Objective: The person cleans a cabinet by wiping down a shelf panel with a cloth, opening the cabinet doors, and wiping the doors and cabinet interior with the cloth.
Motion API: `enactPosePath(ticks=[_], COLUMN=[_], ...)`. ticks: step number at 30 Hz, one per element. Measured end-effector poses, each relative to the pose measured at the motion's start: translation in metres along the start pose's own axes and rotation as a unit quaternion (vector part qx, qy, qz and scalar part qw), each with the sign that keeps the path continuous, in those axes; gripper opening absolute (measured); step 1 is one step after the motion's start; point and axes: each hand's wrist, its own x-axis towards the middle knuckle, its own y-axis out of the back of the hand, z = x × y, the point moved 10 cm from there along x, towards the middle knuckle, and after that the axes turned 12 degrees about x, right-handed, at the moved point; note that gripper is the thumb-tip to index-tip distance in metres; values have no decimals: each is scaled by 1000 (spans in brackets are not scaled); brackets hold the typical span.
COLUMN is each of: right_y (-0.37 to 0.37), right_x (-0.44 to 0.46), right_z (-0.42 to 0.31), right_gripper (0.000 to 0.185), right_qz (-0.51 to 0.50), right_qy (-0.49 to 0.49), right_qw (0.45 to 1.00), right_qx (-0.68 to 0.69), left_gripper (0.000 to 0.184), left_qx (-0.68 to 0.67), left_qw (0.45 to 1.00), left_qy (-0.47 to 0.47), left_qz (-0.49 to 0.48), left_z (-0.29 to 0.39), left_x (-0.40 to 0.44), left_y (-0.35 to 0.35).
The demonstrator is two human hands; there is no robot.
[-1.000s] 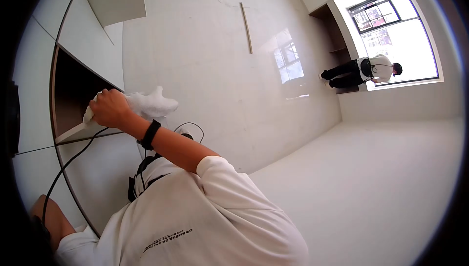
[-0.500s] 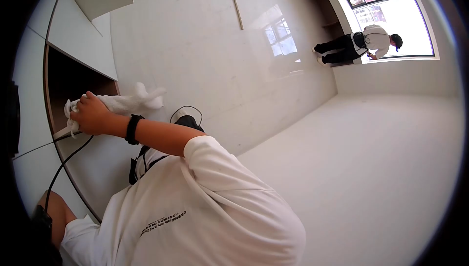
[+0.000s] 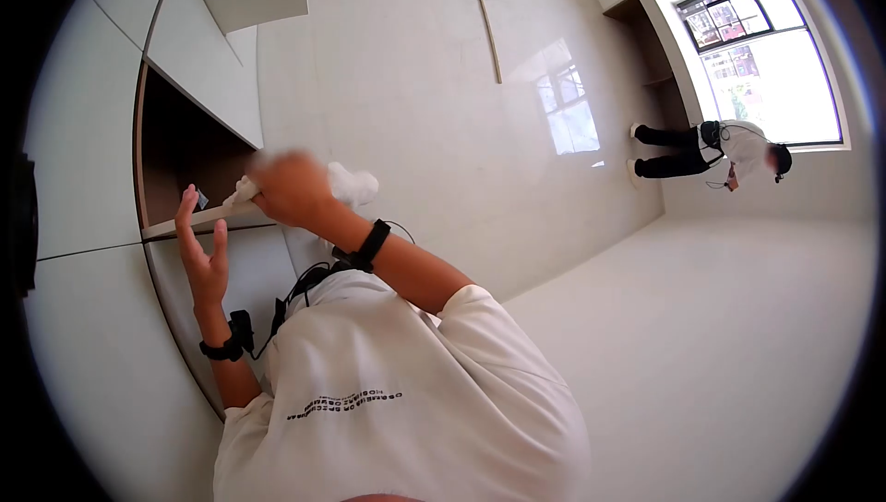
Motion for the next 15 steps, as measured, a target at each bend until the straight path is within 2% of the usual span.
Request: enactPosePath(ticks=[2, 4, 5, 8, 9, 12, 13, 15], right_y=[-15, -28, -34, -30, -23, -13, -11, -10], right_x=[9, 22, 24, 36, 38, 37, 34, 25], right_z=[-8, -30, -41, -58, -55, -31, -27, -15], right_gripper=[25, 31, 34, 45, 49, 51, 53, 55], right_qz=[-10, 37, 58, 90, 83, 0, -10, -29], right_qy=[-19, 34, 61, 92, 67, -70, -65, -57], right_qw=[1000, 999, 996, 984, 975, 893, 902, 918], right_qx=[9, -5, -12, 121, 195, 445, 428, 391], left_gripper=[55, 57, 67, 79, 93, 107, 98, 81], left_qx=[41, 92, 79, -109, -116, -107, -98, -26], left_qw=[999, 995, 995, 994, 992, 987, 990, 989], left_qy=[10, 20, 23, 0, -34, -8, 0, 42], left_qz=[-22, -37, -60, -32, -28, -118, -98, -139], left_z=[-11, -33, -42, -42, -34, -22, -11, -21], left_x=[-4, -6, -9, -4, 2, 17, 28, 38], left_y=[-10, -20, -27, -18, -13, -23, -23, -42])
